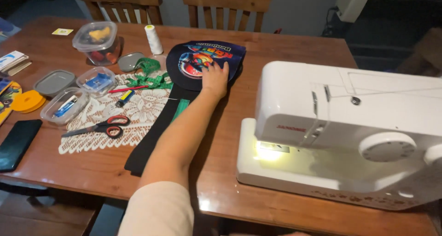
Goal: The person is aligning pieces of black fabric with green trim, pinning them together to prepare for sewing, and using scissors to trim the edges.
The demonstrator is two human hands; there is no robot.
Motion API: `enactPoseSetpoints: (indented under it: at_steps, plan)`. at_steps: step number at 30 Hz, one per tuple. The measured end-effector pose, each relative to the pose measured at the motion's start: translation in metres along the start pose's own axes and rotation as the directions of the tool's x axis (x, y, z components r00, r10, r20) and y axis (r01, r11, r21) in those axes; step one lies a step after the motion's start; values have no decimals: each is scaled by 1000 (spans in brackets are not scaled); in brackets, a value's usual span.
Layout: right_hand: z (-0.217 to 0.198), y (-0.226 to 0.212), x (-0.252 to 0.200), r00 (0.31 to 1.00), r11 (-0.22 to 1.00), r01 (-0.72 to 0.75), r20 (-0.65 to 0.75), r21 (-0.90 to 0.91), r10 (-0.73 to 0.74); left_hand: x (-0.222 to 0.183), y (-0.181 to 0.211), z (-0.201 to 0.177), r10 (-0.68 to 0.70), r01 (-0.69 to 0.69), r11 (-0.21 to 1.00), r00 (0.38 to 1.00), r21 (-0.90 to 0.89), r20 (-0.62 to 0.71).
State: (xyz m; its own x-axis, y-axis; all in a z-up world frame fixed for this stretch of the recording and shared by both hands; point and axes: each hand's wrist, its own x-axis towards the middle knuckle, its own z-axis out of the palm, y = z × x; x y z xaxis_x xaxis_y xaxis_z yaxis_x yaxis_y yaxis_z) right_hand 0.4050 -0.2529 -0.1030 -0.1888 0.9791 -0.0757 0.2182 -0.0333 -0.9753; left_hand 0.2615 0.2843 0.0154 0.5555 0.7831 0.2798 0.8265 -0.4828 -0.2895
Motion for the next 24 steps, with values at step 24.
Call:
enactPoseSetpoints:
  at_steps: [24]
  plan:
    - [149, -255, 177, 531, 25, 446, 242, -895, -812, -418, -186, -135, -164, -251, 736, 835, -629, -525]
